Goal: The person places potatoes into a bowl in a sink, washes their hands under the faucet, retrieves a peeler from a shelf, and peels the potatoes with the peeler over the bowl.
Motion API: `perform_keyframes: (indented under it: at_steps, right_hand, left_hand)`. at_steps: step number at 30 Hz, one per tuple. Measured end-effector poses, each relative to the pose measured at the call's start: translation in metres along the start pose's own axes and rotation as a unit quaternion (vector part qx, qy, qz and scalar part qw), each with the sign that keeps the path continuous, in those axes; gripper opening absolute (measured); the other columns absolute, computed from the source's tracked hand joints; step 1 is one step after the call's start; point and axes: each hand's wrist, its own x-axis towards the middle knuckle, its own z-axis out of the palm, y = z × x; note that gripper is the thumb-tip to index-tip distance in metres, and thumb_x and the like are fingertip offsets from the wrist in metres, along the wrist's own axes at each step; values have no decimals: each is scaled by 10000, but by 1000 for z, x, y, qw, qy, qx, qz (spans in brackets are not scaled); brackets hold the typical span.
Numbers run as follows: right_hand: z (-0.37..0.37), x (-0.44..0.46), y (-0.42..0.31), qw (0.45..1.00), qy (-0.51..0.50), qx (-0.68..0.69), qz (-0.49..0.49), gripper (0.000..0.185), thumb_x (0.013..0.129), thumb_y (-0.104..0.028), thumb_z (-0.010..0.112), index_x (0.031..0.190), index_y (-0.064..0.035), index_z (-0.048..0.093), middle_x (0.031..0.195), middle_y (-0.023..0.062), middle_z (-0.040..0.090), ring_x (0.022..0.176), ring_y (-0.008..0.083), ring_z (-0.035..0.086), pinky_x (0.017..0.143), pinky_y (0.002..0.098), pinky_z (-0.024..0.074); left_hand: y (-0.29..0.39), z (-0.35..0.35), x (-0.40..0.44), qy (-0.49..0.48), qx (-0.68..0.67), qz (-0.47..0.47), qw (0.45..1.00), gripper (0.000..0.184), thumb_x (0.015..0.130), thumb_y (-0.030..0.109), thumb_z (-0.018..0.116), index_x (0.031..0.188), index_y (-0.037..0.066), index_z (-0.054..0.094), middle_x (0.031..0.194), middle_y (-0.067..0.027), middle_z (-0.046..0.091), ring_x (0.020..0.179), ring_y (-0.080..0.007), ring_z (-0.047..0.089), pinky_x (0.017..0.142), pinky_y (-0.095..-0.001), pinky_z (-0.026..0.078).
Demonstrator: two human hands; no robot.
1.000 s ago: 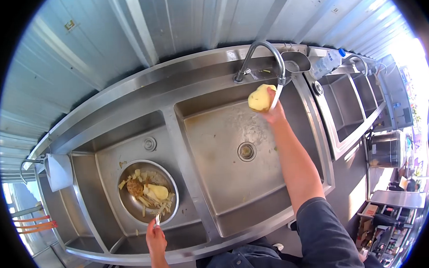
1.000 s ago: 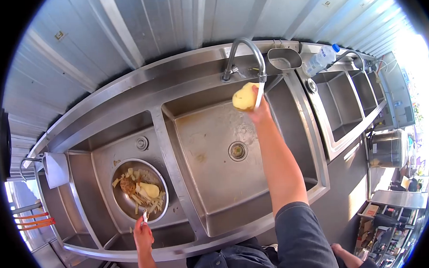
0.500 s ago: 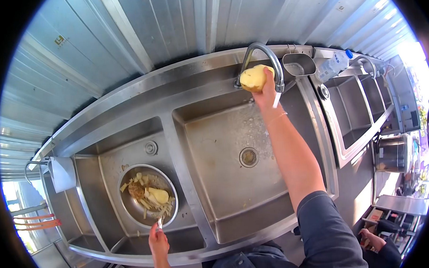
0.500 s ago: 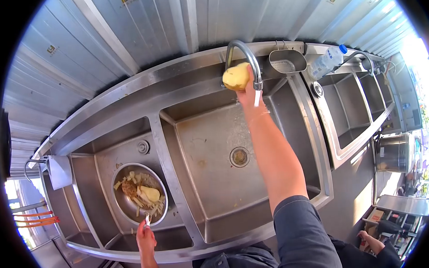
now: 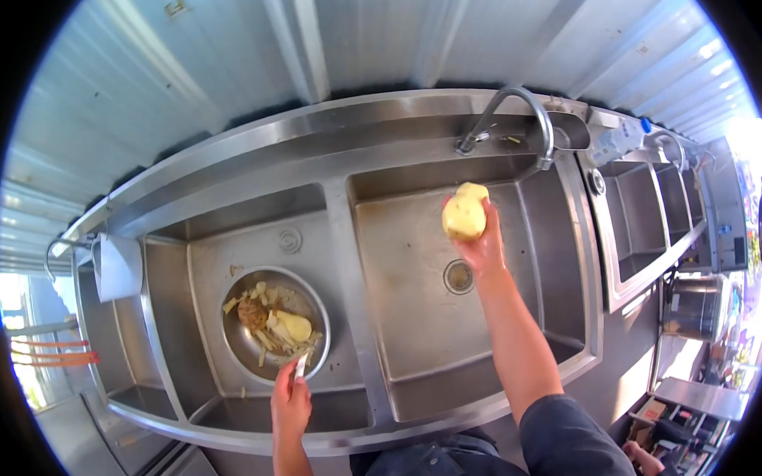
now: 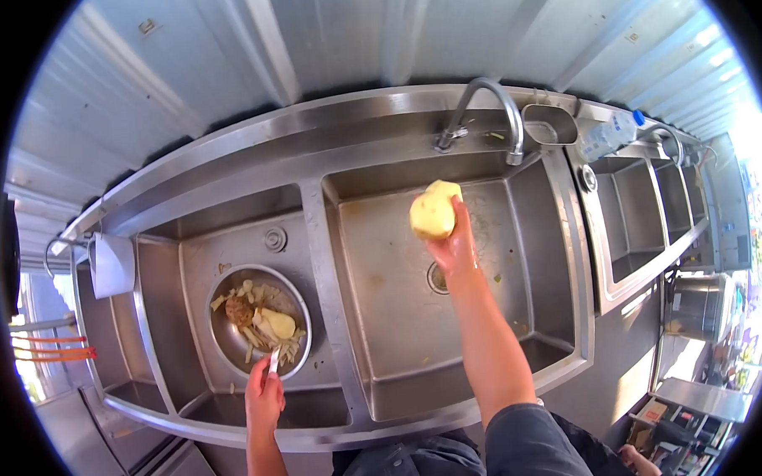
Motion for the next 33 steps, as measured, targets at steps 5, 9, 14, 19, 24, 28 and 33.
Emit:
perform_keyframes:
  at_steps: [5, 9, 14, 19, 24, 28, 33]
  right_hand:
    - [27, -71, 109, 988, -20, -75, 130, 494, 990, -344, 637, 1374, -62, 505, 1278, 121, 625, 1175, 309, 620, 1005, 457, 530]
    - [62, -105, 186, 972, 12, -144, 183, 512, 993, -298, 643, 1414, -70, 462, 1280, 106, 612, 1157, 269, 626, 974, 447, 546]
    - [113, -120, 247, 978, 6, -157, 136, 463, 982, -342, 650, 1329, -55, 542, 1166, 107, 674, 1060, 263, 670, 929, 434, 559]
    - [148, -146, 304, 950, 16, -279, 136, 478, 963, -215, 681, 1370, -72, 477, 1255, 87, 601, 1139, 227, 617, 941, 415, 553]
    - [163, -160, 347, 937, -28, -328, 116, 491, 955, -229, 693, 1374, -87, 478, 1264, 88, 596, 1145, 235, 614, 961, 418, 544]
    - [160, -160, 367, 946, 50, -285, 147, 484, 981, -325, 649, 1367, -71, 508, 1242, 97, 631, 1167, 317, 621, 1007, 487, 519]
    - [165, -173, 370, 960, -78, -103, 248, 541, 1022, -465, 511, 1375, -55, 546, 1303, 160, 633, 1226, 396, 592, 1071, 538, 471]
  left_hand:
    - [82, 31, -8, -5, 218, 395, 892, 347, 974, 49, 588, 1318, 61, 628, 927, -141, 690, 757, -270, 676, 678, -390, 530]
    - [102, 19, -12, 39, 295, 418, 858, 388, 931, 18, 621, 1317, 56, 630, 907, -175, 665, 785, -381, 670, 681, -418, 544]
    - [46, -38, -21, 48, 305, 342, 888, 439, 893, 44, 638, 1328, 100, 620, 1019, -170, 698, 859, -372, 697, 724, -462, 559]
    - [56, -103, -20, 145, 238, 417, 865, 435, 906, 60, 641, 1340, 63, 610, 903, -159, 680, 808, -359, 684, 656, -438, 548]
    - [28, -126, -20, 156, 273, 384, 868, 390, 900, 17, 653, 1287, 61, 643, 858, -152, 668, 746, -357, 680, 632, -440, 551]
    - [-8, -147, -25, 122, 232, 337, 904, 316, 909, 27, 645, 1225, 21, 647, 878, -171, 681, 763, -368, 686, 653, -454, 554]
    - [-20, -186, -13, 89, -55, 250, 963, 324, 990, 129, 597, 1306, 63, 623, 776, -108, 621, 576, -260, 588, 514, -377, 465]
